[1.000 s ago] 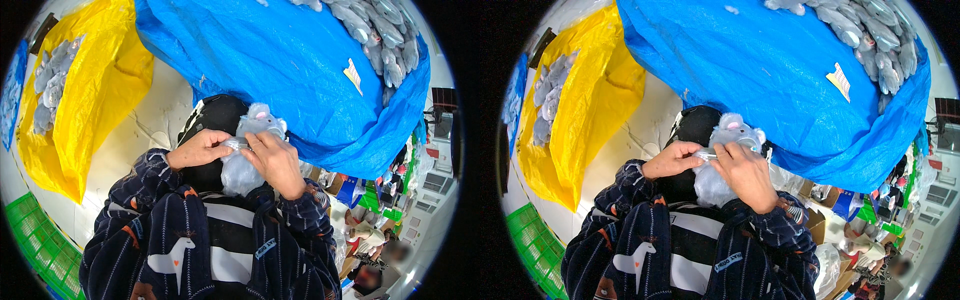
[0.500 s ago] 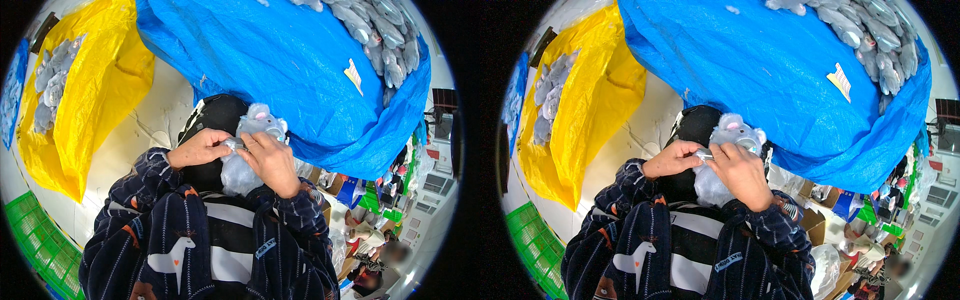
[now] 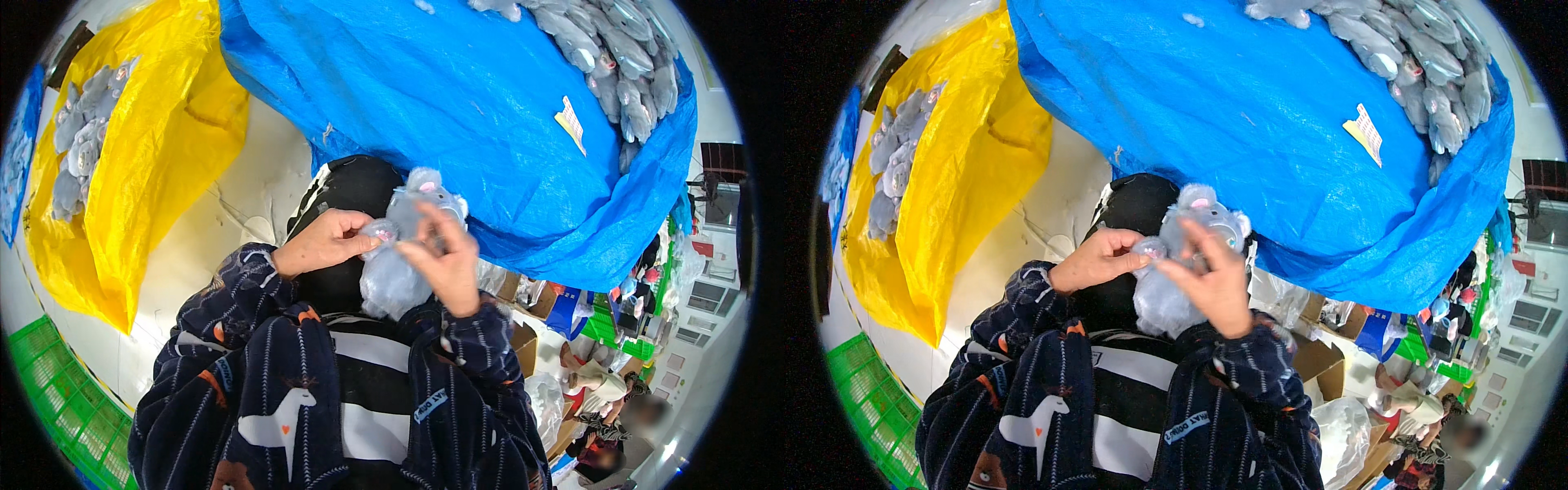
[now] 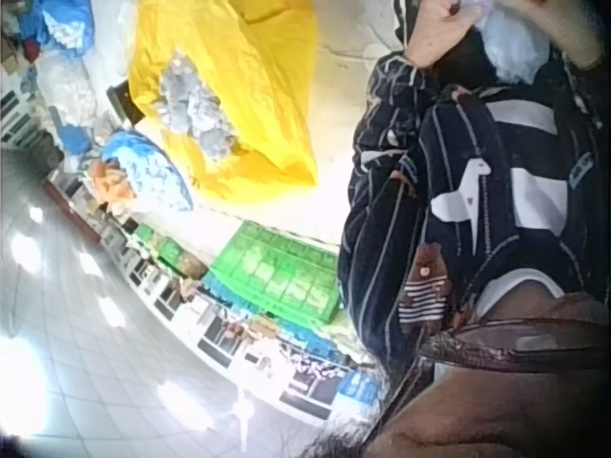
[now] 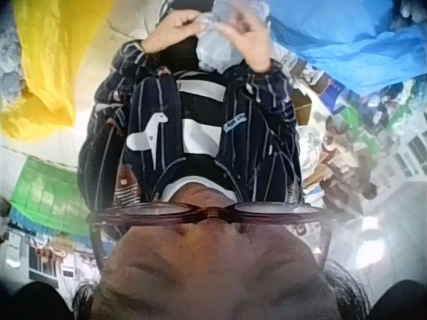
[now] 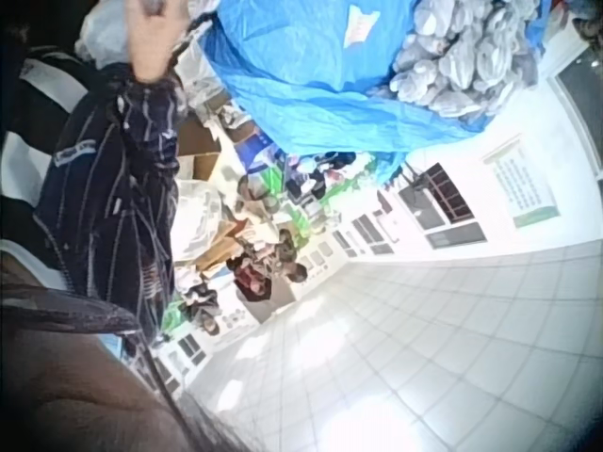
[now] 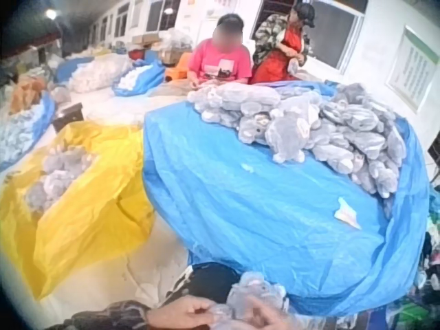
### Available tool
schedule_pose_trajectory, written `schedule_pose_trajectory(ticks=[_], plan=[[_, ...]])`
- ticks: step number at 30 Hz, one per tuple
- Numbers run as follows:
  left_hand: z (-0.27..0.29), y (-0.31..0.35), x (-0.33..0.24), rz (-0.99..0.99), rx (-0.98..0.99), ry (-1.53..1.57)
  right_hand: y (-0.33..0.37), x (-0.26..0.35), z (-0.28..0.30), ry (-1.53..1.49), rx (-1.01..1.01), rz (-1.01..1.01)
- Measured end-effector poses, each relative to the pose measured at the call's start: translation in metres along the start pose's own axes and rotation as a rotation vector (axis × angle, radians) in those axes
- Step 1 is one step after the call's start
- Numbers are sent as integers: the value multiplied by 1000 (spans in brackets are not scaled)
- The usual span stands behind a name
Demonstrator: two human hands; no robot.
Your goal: The person sits on the floor and uses scissors to trim loose threads and fluff from the face and body of a gray stuffed toy. They repeatedly pick up the toy, trim specific areas, and place it back on a blue tarp among other similar toys.
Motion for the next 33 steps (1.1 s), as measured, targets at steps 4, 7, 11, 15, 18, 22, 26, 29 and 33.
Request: schedule_pose_trajectory(ticks=[4, 7, 11, 15, 18, 22, 26, 29, 33], plan=[[-1, 1, 2, -116, -22, -56, -5, 11, -28, 355, 75, 258], [-3, 2, 3, -76, -39, -36, -4, -3, -29, 307, -59, 276], [5, 11, -3, 34, -54, -51, 4, -29, 11, -685, -478, -316], [2, 7, -2, 38, -26, -20, 28, -35, 39, -555, -471, -392], [-3, 9, -7, 111, -21, -47, 53, -38, 49, -425, -533, -447], [-1, 18, -7, 122, -103, -184, 90, -65, 83, 48, -509, -378], [-13, 34, -35, -72, -494, -736, 123, -91, 108, 377, -399, -501], [-39, 39, -56, -450, -541, -1076, 125, -91, 97, 433, -471, -277], [-86, 22, -52, -585, -170, -1145, 101, -71, 71, 126, -393, -303]])
Point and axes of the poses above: each hand's wrist, its own y-axis away from the middle knuckle, its own z-axis out of the back of the hand, x = y × z, the point moved 4 cm from there along -y, towards the middle knuckle, and after that the axes turned 12 degrees about z, right-handed, at the moved point
